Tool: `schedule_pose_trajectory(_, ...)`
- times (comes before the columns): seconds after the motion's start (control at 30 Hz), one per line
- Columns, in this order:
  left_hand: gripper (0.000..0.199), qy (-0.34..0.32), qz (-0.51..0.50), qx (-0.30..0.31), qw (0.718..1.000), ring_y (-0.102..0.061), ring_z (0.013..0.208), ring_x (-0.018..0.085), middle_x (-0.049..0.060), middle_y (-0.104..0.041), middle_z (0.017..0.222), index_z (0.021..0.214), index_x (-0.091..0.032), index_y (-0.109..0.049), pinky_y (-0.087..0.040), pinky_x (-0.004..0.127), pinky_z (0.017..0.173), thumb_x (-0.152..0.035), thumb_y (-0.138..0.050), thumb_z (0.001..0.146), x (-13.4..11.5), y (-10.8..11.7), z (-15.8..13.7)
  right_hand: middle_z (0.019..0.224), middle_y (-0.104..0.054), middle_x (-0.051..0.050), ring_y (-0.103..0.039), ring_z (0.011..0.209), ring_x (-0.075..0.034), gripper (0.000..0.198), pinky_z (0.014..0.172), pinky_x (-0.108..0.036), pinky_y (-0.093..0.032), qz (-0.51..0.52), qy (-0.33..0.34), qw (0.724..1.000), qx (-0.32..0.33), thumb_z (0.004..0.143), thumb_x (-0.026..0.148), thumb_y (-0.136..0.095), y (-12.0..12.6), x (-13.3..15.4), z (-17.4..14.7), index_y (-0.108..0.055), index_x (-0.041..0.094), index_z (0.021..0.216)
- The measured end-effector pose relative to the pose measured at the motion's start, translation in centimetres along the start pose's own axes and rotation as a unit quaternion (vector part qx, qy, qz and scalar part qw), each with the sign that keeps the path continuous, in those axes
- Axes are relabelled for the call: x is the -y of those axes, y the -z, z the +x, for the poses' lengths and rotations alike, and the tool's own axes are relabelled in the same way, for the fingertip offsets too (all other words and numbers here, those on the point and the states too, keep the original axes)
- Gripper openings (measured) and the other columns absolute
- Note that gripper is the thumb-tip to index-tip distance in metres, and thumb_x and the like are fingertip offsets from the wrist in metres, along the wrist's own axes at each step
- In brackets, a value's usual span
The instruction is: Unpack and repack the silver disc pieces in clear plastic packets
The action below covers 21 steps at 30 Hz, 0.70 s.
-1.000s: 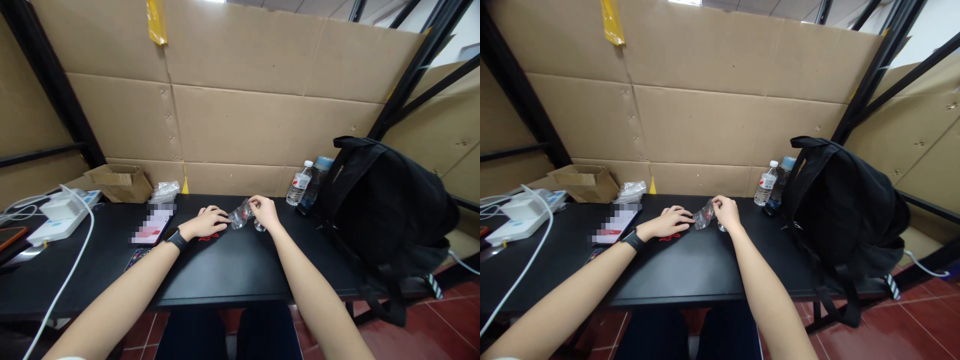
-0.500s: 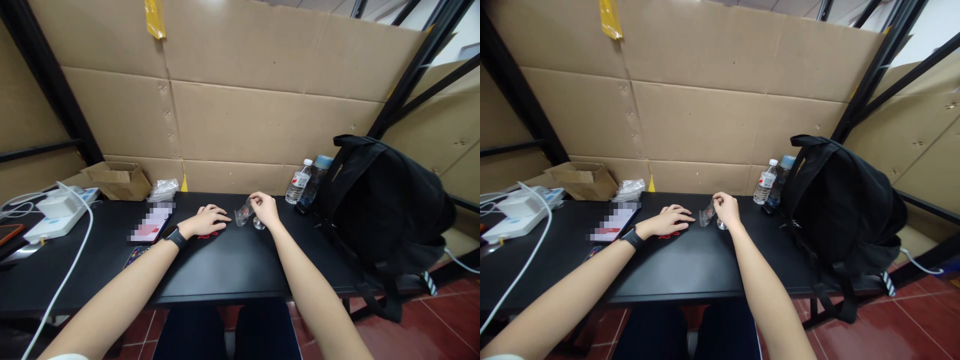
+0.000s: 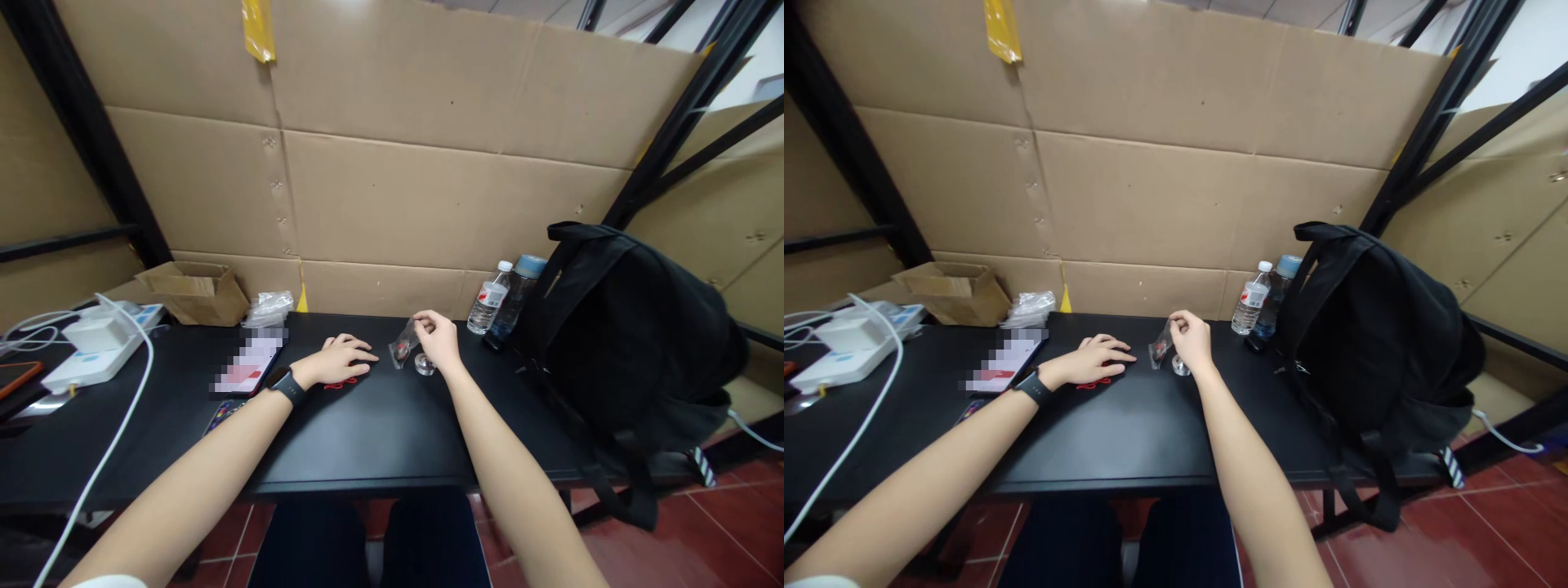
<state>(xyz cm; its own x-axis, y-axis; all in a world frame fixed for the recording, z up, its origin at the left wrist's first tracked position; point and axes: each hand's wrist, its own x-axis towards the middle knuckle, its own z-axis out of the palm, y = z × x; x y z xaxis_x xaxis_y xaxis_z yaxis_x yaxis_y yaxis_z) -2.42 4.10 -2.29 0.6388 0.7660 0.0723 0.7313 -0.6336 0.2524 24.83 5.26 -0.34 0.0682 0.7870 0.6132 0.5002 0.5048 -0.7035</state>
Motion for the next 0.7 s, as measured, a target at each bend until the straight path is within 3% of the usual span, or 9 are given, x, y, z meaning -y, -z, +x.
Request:
schedule_pose_trajectory(0.43,0.037,-0.024,-0.005,-0.033,0.999,-0.045,0.134,0.034,0.001,-0.059,0.147,0.133,-0.047,-0.065,-0.034,0.053,0.108,-0.051,-0.051,0.099,0.47,-0.50,-0.04,0.075,-0.072,-0.005,-0.054,0.055,-0.014,0.021,0.057,-0.027,-0.043,0.026,0.010,0.999,-0.018,0.084,0.032,-0.061,0.31,0.50,-0.05,-0.075,0.018,0.090)
schedule_pose_trajectory(0.7,0.040,0.001,-0.006,0.003,1.000,-0.040,0.139,0.036,0.000,-0.054,0.152,0.137,-0.049,-0.062,-0.030,0.060,0.110,-0.052,-0.049,0.100,-0.10,0.16,-0.21,0.075,-0.072,-0.005,-0.055,0.057,-0.014,0.021,0.058,-0.027,-0.044,0.037,0.011,0.999,-0.037,0.084,0.031,-0.061,0.41,0.87,-0.07,-0.075,0.017,0.090)
